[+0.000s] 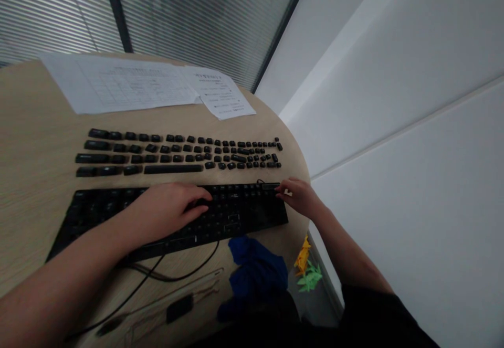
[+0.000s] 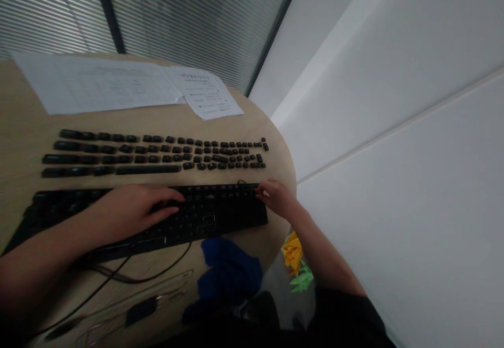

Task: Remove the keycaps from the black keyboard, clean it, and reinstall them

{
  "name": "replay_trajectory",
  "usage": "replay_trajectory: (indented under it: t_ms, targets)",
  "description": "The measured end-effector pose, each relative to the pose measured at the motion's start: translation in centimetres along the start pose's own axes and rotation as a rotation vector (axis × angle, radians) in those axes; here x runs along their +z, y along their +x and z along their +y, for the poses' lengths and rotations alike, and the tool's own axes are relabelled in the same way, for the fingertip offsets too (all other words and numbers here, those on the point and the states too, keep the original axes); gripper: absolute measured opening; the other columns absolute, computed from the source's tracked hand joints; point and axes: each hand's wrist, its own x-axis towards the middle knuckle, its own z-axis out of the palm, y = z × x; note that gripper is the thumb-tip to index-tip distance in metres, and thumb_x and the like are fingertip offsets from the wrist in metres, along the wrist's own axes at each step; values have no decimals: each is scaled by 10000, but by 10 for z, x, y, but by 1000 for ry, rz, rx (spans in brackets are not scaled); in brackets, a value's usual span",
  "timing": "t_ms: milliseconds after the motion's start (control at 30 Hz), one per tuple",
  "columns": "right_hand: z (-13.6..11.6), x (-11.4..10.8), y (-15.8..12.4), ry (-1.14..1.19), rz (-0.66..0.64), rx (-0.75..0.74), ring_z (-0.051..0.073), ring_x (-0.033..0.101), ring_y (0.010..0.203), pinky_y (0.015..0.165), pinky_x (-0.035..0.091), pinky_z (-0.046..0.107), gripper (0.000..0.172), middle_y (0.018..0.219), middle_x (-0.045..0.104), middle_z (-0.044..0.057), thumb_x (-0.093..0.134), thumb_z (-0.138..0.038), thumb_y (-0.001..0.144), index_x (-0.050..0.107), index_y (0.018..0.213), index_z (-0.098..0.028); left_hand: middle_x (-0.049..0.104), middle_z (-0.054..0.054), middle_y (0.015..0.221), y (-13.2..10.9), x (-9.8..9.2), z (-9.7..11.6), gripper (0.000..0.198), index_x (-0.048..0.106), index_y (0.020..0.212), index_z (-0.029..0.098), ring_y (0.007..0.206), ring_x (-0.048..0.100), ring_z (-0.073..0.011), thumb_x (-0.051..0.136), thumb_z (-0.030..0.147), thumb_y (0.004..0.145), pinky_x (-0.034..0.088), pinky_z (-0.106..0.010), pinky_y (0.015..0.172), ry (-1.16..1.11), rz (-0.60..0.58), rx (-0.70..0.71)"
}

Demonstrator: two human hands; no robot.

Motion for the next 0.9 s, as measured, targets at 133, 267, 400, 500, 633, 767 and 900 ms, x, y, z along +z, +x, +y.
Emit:
replay_trajectory:
  t_ms: [133, 267, 400, 500, 633, 767, 900]
  targets:
    - [-10, -5, 1, -120, -45, 18, 214, 712, 827, 731, 514, 301, 124, 922, 753, 56, 793, -137, 822, 712, 879, -212, 816, -67, 1033, 0, 2, -2, 382, 779, 1129, 273, 852, 747, -285, 502, 451, 937, 579, -400, 789, -8, 21, 13]
    - [-2, -17, 5, 3, -24, -20, 188, 718, 818, 753, 538, 290, 104, 960, 782, 33, 776, -239, 874, 742, 973, -236, 816, -67, 1024, -1, 3, -4, 350, 784, 1099, 267, 875, 751, -286, 515, 417, 934, 577, -383, 791, -37, 40, 20]
    - [31, -41, 51, -45, 109, 131, 188, 722, 741, 782, 572, 326, 164, 949, 809, 40, 672, -321, 956, 784, 1049, -245, 813, -67, 1011, -3, 3, -3, 303, 781, 1094, 271, 876, 752, -289, 553, 369, 919, 571, -380, 777, -42, 41, 14]
    - [64, -52, 107, -105, 124, 234, 240, 749, 977, 943, 567, 375, 215, 1090, 814, 81, 672, -258, 941, 801, 1109, -221, 811, -63, 1005, -3, 1, -2, 308, 772, 1131, 269, 885, 753, -293, 586, 275, 885, 563, -381, 773, 5, 3, -10]
    - [99, -47, 167, -112, 65, 321, 213, 759, 888, 887, 601, 349, 305, 1084, 817, 115, 662, -202, 928, 789, 1202, -154, 810, -52, 976, -3, -3, 3, 320, 783, 1107, 268, 881, 758, -287, 615, 190, 846, 562, -370, 789, -1, 4, -24]
    - [114, -33, 192, -98, -29, 366, 153, 735, 737, 731, 613, 257, 346, 1026, 828, 83, 727, -192, 874, 789, 1212, -160, 809, -46, 1009, -4, -2, 4, 295, 787, 1069, 280, 885, 758, -272, 638, 180, 835, 564, -358, 808, -35, 36, -13]
    - [118, -22, 201, -103, -83, 393, 141, 720, 707, 714, 586, 221, 280, 922, 832, 56, 779, -196, 837, 829, 1110, -166, 804, -56, 1021, -4, 0, 1, 273, 782, 1073, 277, 891, 755, -276, 631, 209, 856, 565, -369, 806, -35, 29, -21]
